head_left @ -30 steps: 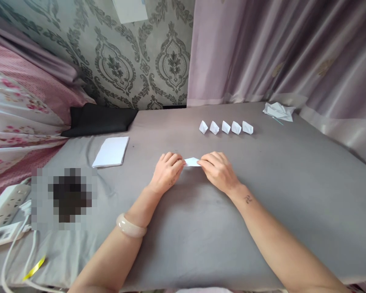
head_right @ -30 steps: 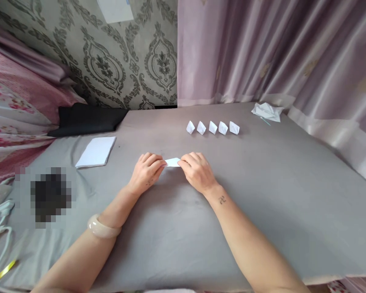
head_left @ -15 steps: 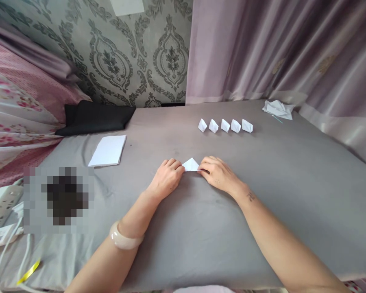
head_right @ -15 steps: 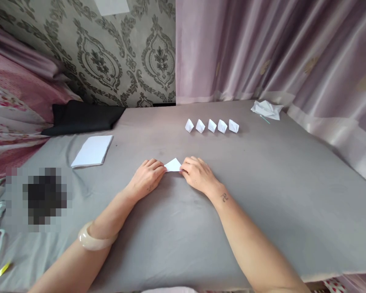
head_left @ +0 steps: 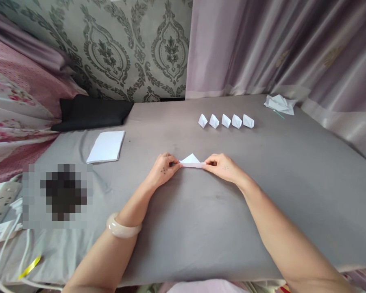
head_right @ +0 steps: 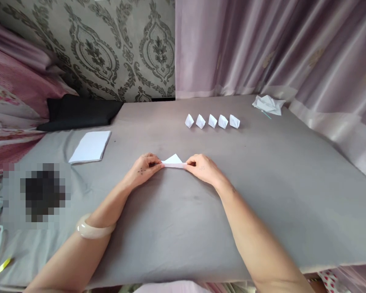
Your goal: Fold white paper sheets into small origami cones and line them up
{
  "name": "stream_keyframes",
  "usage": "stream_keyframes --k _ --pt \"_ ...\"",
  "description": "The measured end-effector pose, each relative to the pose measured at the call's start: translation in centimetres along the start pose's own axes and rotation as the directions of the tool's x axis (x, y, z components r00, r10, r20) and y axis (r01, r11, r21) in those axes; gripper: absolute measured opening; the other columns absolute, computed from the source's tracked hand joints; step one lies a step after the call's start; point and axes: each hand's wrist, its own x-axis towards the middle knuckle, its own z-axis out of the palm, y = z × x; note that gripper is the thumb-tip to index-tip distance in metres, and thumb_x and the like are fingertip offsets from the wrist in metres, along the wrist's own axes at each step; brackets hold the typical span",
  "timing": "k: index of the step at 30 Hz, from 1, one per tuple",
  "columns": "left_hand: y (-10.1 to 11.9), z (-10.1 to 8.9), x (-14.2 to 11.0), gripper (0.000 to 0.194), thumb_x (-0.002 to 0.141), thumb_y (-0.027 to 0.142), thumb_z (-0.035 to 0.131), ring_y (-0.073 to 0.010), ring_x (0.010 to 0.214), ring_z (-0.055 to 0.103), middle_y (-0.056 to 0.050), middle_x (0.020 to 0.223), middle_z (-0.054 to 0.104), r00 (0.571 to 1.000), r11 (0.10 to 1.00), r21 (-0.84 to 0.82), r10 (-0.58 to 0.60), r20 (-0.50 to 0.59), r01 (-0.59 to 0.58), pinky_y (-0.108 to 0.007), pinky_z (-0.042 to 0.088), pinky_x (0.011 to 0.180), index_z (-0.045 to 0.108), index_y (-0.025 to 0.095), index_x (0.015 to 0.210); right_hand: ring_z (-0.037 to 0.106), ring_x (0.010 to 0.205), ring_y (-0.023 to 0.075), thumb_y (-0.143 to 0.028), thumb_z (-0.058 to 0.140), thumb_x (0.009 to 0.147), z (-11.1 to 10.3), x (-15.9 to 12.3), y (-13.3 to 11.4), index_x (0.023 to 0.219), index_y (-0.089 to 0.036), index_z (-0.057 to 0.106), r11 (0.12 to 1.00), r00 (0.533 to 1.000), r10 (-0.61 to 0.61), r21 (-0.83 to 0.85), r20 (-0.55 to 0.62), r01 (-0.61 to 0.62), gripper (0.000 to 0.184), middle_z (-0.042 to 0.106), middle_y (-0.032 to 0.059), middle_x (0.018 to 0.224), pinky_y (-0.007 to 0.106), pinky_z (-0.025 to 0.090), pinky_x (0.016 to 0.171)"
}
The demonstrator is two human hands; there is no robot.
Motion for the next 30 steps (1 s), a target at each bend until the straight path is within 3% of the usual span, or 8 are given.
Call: stream_keyframes --k 4,8,19,30 --pt "0.3 0.0 -0.1 0.018 0.081 0.033 0.059 -0.0230 0.097 0.055 -0.007 0.095 0.062 1.000 1.000 0.015 -0.018 -0.006 0.018 -0.035 0.044 0.084 0.070 0.019 0.082 0.054 0.067 0.0111 -0.031 0.054 0.083 0.0 -0.4 -0.4 0.081 -0.026 0.068 0.988 0.995 -0.096 -0.121 -0.003 0.095 0.014 0.064 -0.0018 0.084 0.024 0.037 0.061" --pt "0.5 0.0 0.0 0.018 0.080 0.033 0.059 -0.0231 0.097 0.055 -0.008 0.096 0.062 1.000 0.999 0.028 -0.022 -0.008 0.022 -0.035 0.044 0.085 0.070 0.018 0.082 0.055 0.071 0.0126 -0.030 0.050 0.087 0.0 -1.1 -1.3 0.082 -0.027 0.068 0.961 0.993 -0.121 -0.251 -0.003 0.116 0.019 0.064 -0.0006 0.088 0.025 0.035 0.062" --pt "0.2 0.0 0.1 0.022 0.082 0.037 0.058 -0.0178 0.080 0.055 -0.005 0.087 0.059 0.999 1.000 0.008 -0.017 -0.039 0.017 -0.031 0.045 0.074 0.067 0.018 0.078 0.057 0.073 0.0162 -0.039 0.049 0.087 0.6 -0.3 -1.4 0.077 -0.023 0.069 0.985 0.998 0.038 -0.166 -0.053 -0.047 0.028 0.067 0.0034 0.086 0.027 0.038 0.063" --pt "0.2 0.0 0.7 0.021 0.082 0.033 0.058 -0.0148 0.073 0.053 -0.004 0.088 0.055 0.996 0.997 -0.031 -0.078 -0.045 0.076 -0.030 0.043 0.070 0.062 0.017 0.070 0.057 0.080 0.0170 -0.035 0.048 0.087 0.8 -0.4 -2.1 0.074 -0.021 0.060 0.964 0.994 0.081 -0.248 -0.072 -0.097 0.022 0.065 0.0045 0.091 0.026 0.037 0.065"
